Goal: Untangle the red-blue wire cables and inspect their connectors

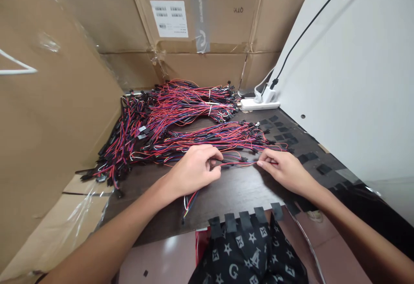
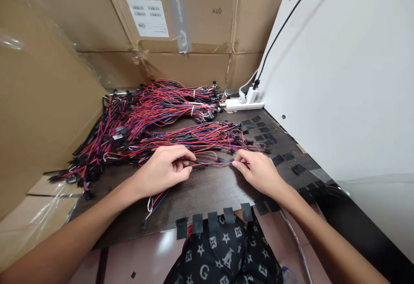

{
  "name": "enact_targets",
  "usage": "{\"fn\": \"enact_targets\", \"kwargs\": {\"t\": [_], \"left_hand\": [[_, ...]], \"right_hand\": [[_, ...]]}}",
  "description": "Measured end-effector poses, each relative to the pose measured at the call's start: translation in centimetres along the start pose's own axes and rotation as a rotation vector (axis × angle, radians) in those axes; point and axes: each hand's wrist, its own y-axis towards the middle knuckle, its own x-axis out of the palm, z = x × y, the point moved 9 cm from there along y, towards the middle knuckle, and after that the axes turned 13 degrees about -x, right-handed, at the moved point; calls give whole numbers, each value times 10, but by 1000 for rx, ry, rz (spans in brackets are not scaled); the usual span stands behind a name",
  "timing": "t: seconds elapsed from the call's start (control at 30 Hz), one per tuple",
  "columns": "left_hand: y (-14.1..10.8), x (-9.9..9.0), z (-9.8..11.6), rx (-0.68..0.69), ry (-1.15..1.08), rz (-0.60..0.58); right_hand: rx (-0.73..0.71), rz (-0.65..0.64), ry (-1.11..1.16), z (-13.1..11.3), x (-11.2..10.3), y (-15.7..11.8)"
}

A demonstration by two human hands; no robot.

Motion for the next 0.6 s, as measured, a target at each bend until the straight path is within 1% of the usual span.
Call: {"fn": "enact_targets", "kwargs": {"t": [0.13, 0.37, 0.6], "left_hand": [[0, 0, -2, -17, -78, 24], [3, -1, -8, -93, -162, 37], [3, 5, -16, -153, -248, -12]], "right_hand": [[-16, 10, -9, -1, -1, 0], [-18, 19, -18, -2, -1, -1], [-21, 20, -35, -2, -2, 0]]}}
